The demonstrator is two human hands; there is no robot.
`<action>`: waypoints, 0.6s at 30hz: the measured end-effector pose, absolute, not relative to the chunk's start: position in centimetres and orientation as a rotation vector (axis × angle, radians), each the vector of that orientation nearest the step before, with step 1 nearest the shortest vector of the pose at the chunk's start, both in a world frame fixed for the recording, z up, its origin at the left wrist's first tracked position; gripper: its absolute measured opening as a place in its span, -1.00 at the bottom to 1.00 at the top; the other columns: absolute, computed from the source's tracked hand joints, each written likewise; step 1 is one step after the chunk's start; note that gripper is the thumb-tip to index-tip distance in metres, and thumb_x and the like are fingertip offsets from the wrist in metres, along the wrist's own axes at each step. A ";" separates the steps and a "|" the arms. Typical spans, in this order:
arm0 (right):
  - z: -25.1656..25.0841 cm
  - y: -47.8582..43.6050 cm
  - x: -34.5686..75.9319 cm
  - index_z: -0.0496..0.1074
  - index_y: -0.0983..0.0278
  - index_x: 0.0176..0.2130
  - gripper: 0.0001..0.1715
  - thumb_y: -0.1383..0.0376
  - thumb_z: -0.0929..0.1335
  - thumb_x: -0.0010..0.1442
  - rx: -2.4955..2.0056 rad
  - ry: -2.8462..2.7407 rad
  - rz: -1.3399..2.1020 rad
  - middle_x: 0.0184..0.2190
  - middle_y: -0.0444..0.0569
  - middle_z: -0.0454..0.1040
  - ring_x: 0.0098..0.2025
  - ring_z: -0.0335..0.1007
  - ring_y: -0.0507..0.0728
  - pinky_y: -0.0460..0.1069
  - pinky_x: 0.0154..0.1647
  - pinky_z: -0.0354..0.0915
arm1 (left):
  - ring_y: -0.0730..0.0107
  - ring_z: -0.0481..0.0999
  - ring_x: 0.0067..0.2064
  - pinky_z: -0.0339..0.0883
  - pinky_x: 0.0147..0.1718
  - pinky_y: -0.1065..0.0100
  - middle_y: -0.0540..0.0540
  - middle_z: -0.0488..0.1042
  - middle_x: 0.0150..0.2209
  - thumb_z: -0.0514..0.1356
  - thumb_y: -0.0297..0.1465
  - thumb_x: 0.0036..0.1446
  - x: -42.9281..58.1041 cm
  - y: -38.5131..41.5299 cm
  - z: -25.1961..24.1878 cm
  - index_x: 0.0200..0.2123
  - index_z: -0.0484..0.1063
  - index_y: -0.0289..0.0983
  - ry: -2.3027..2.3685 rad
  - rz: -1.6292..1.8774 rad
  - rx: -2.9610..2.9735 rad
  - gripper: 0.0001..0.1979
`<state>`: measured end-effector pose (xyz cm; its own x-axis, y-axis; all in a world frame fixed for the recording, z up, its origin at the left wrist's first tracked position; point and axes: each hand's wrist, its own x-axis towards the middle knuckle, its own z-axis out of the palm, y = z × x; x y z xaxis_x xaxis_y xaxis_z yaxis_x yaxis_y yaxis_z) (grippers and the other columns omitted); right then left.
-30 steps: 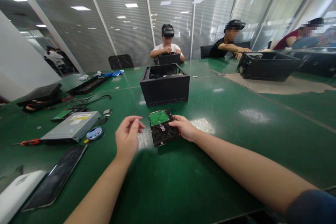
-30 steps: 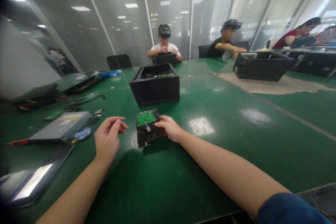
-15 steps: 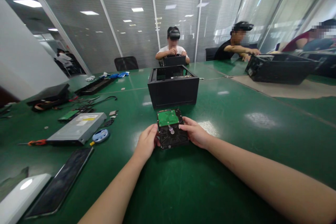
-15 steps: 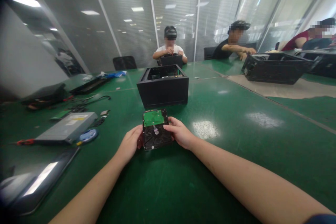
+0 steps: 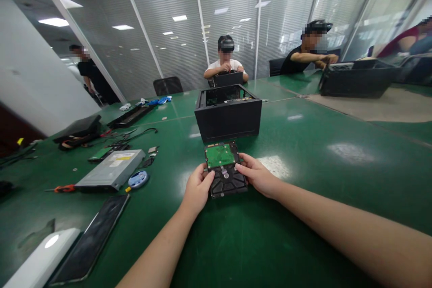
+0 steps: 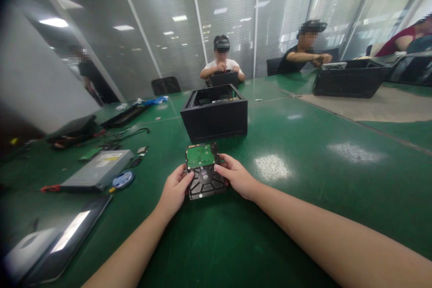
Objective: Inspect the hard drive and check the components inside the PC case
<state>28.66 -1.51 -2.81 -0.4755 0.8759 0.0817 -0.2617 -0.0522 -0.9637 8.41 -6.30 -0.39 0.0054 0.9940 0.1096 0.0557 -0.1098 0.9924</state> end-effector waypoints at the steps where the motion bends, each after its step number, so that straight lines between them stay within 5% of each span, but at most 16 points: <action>1: -2.9 -1.5 28.6 0.29 0.16 0.07 -0.47 0.06 0.41 0.17 -0.696 -1.355 1.662 -0.34 -0.10 0.43 -0.42 0.33 0.05 -0.08 -0.48 0.24 | 0.23 0.57 -0.20 0.43 -0.16 0.25 -0.14 0.58 -0.18 0.21 -0.26 0.15 8.4 -6.3 -0.4 0.03 0.34 -0.32 1.205 1.256 1.342 -0.58; 8: -2.3 -1.7 28.8 0.30 0.19 0.04 -0.55 0.11 0.39 0.21 -0.683 -1.425 1.596 -0.39 -0.14 0.40 -0.51 0.23 -0.02 -0.14 -0.60 0.10 | 0.19 0.58 -0.16 0.42 -0.14 0.25 -0.17 0.59 -0.14 0.19 -0.25 0.17 8.6 -6.8 0.2 0.06 0.36 -0.33 1.360 1.254 1.470 -0.57; 12: -2.1 -2.5 28.2 0.29 0.21 0.01 -0.55 0.09 0.39 0.20 -0.711 -1.387 1.563 -0.38 -0.13 0.43 -0.55 0.24 -0.03 -0.14 -0.64 0.12 | 0.16 0.57 -0.08 0.40 -0.05 0.18 -0.15 0.57 -0.04 0.15 -0.23 0.21 8.8 -7.1 0.3 0.25 0.22 -0.23 1.408 1.288 1.489 -0.44; 18: -1.9 -4.1 27.4 0.28 0.24 0.05 -0.50 0.06 0.37 0.22 -0.647 -1.340 1.598 -0.43 -0.15 0.41 -0.65 0.21 -0.06 -0.12 -0.67 0.17 | 0.11 0.30 0.27 0.15 0.24 0.12 -0.12 0.33 0.27 0.17 -0.15 0.20 9.5 -7.7 0.5 0.35 0.09 -0.14 1.478 1.347 1.380 -0.31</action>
<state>27.36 -4.13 -1.92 -0.4371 0.8851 0.1601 -0.3120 0.0177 -0.9499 9.48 -7.72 0.47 -0.1897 0.9694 0.1559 0.2450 -0.1070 0.9636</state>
